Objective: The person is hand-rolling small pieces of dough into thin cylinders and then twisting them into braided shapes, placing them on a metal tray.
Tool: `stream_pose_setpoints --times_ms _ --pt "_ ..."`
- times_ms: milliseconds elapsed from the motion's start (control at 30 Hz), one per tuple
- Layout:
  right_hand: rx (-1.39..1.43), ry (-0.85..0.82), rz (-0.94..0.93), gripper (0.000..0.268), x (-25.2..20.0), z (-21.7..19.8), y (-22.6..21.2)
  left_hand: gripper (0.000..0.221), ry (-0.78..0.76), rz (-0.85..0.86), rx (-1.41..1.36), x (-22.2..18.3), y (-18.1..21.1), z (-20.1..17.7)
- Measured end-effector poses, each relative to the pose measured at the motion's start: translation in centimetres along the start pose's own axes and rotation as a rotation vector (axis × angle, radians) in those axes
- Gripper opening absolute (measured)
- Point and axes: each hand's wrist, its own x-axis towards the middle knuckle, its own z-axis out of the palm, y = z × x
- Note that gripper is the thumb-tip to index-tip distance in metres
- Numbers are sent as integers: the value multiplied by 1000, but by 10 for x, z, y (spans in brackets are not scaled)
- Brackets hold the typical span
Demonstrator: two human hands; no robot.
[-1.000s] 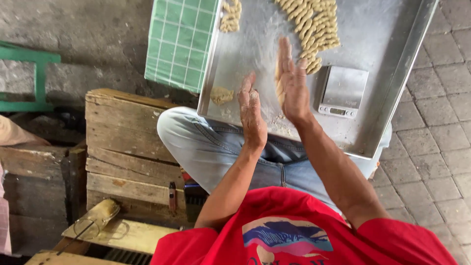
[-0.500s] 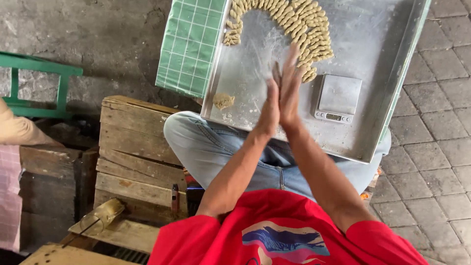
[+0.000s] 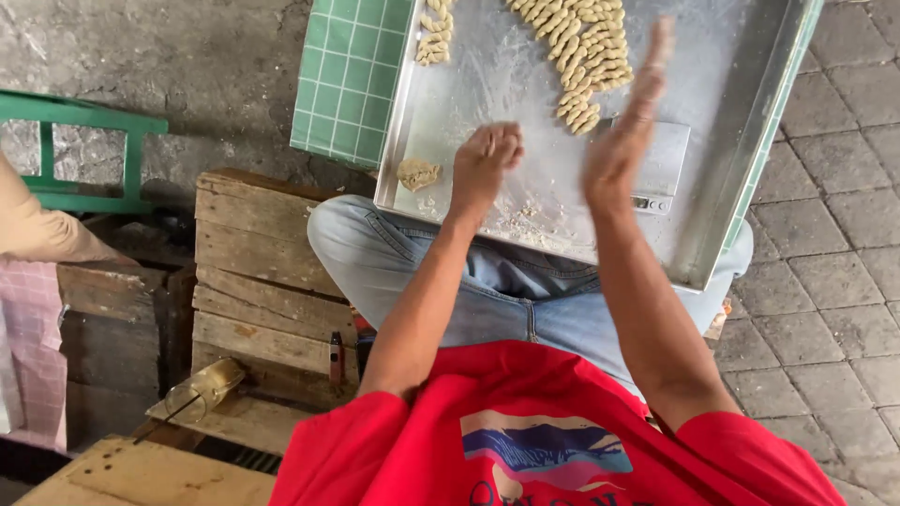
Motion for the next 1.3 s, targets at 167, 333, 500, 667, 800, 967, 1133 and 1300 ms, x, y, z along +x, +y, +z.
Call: stream_pose_setpoints --times_ms 167,333,500,667,800,967,1133,1300 --pt "-488 161 -177 60 -12 -90 -8 63 -248 847 1388 34 -19 -28" --pt "-1069 240 278 81 -31 -163 21 91 -137 792 1680 34 -52 -41" --pt "-1232 96 420 96 -37 -172 15 88 -3 848 1984 49 -45 -18" --pt "-1217 -78 217 76 -40 -194 24 93 -14 660 2158 85 -24 3" --pt "-1210 -54 222 82 -38 -189 21 98 -2 619 2130 115 0 28" --pt "-1183 -14 228 93 -34 -180 13 116 100 508 2125 140 23 48" --pt "-1173 -10 172 84 -37 -186 17 116 176 527 2087 121 22 56" --pt "-1160 7 120 81 -36 -189 21 123 214 547 2089 89 -11 38"
